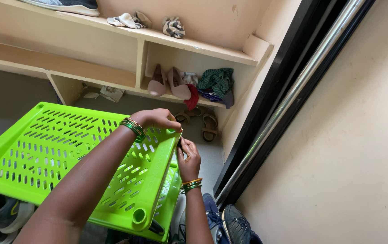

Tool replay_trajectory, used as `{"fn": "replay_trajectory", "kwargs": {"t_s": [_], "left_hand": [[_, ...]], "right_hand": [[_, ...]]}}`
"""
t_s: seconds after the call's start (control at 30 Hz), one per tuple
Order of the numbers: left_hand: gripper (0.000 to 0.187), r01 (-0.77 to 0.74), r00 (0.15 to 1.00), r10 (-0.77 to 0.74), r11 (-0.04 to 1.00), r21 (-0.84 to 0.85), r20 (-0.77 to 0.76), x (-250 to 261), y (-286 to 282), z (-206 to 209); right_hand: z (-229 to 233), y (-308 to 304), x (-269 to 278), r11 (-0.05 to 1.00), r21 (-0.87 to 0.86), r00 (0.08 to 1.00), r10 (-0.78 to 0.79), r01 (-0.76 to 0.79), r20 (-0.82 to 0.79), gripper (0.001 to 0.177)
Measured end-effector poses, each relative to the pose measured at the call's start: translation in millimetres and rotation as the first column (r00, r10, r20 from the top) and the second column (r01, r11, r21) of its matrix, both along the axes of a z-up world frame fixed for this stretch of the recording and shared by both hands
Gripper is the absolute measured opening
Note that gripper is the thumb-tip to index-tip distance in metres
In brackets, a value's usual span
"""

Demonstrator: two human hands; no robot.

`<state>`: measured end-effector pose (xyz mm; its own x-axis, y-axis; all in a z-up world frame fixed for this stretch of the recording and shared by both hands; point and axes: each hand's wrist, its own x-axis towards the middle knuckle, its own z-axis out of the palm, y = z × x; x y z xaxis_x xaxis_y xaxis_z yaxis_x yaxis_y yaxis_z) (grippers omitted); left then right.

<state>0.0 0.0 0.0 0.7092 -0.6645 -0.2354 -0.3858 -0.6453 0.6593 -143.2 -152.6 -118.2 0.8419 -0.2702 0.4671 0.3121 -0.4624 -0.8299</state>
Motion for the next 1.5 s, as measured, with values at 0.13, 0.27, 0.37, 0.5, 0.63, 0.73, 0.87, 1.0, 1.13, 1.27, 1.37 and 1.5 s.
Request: {"fn": "replay_trajectory", "kwargs": {"t_s": [0.13, 0.27, 0.37, 0.5, 0.63, 0.73, 0.87, 1.0, 1.13, 1.27, 1.37, 1.5], "left_hand": [[0.066, -0.026, 0.998, 0.023, 0.999, 0.048, 0.052, -6.5, -4.1, -1.7], [0.075, -0.023, 0.996, 0.013, 0.993, 0.113, 0.090, -16.2, -11.1, -4.0], [0.081, 0.040, 0.996, -0.050, 0.991, 0.130, 0.071, -25.2, -20.7, -5.0], [0.081, -0.049, 0.993, 0.017, 0.963, 0.265, 0.120, -38.3, -36.0, -10.6], [0.082, -0.043, 0.994, 0.011, 0.956, 0.290, 0.110, -38.2, -51.1, -21.7], [0.083, -0.044, 0.993, 0.012, 0.958, 0.283, 0.116, -38.7, -65.8, -42.5], [0.085, -0.046, 0.976, -0.008, 0.970, 0.239, 0.219, -49.6, -90.2, -91.1], [0.079, -0.135, 0.970, 0.121, 0.989, 0.053, 0.213, -31.0, -99.9, -123.5], [0.063, -0.155, 0.940, 0.261, 0.900, -0.408, 0.219, -16.9, -63.0, -130.8], [0.055, -0.280, 0.915, 0.385, 0.822, -0.496, 0.120, -28.5, 7.5, -116.3], [0.054, -0.416, 0.882, 0.471, 0.748, -0.517, -0.028, -49.5, 76.2, -110.0], [0.055, -0.531, 0.741, 0.653, 0.712, -0.459, 0.156, -75.4, 190.3, -117.9]], "right_hand": [[0.4, -3.0, -3.8, 0.998, -0.061, 0.997, 0.024, -0.020, 0.068, 0.043], [-8.4, -6.0, -3.7, 0.993, -0.114, 0.997, 0.008, 0.002, 0.082, 0.038], [-21.3, -6.5, -4.6, 0.994, -0.112, 0.997, -0.013, 0.021, 0.072, 0.037], [-39.6, -17.7, -3.3, 0.999, 0.014, 0.999, -0.051, 0.051, 0.004, 0.042], [-60.1, -33.7, 2.1, 1.000, 0.002, 1.000, -0.020, 0.020, 0.000, 0.044], [-80.9, -44.7, 5.1, 0.997, -0.033, 0.996, -0.067, 0.065, -0.053, 0.035], [-112.4, -59.6, 11.8, 0.819, 0.566, 0.975, 0.042, 0.093, -0.220, 0.029], [-140.4, -74.0, 17.2, 0.885, 0.456, 0.981, -0.006, 0.096, -0.196, 0.038], [-154.9, -76.9, 26.1, 0.882, 0.462, 0.977, 0.003, 0.098, -0.214, 0.032], [-156.4, -78.6, 31.0, 0.917, 0.386, 0.972, -0.006, 0.099, -0.234, 0.039], [-149.2, -82.9, 26.7, 0.820, 0.573, 0.963, 0.136, 0.024, -0.235, 0.047], [-134.2, -93.0, 18.7, 0.661, 0.750, 0.939, 0.275, -0.029, -0.205, 0.041]]}}
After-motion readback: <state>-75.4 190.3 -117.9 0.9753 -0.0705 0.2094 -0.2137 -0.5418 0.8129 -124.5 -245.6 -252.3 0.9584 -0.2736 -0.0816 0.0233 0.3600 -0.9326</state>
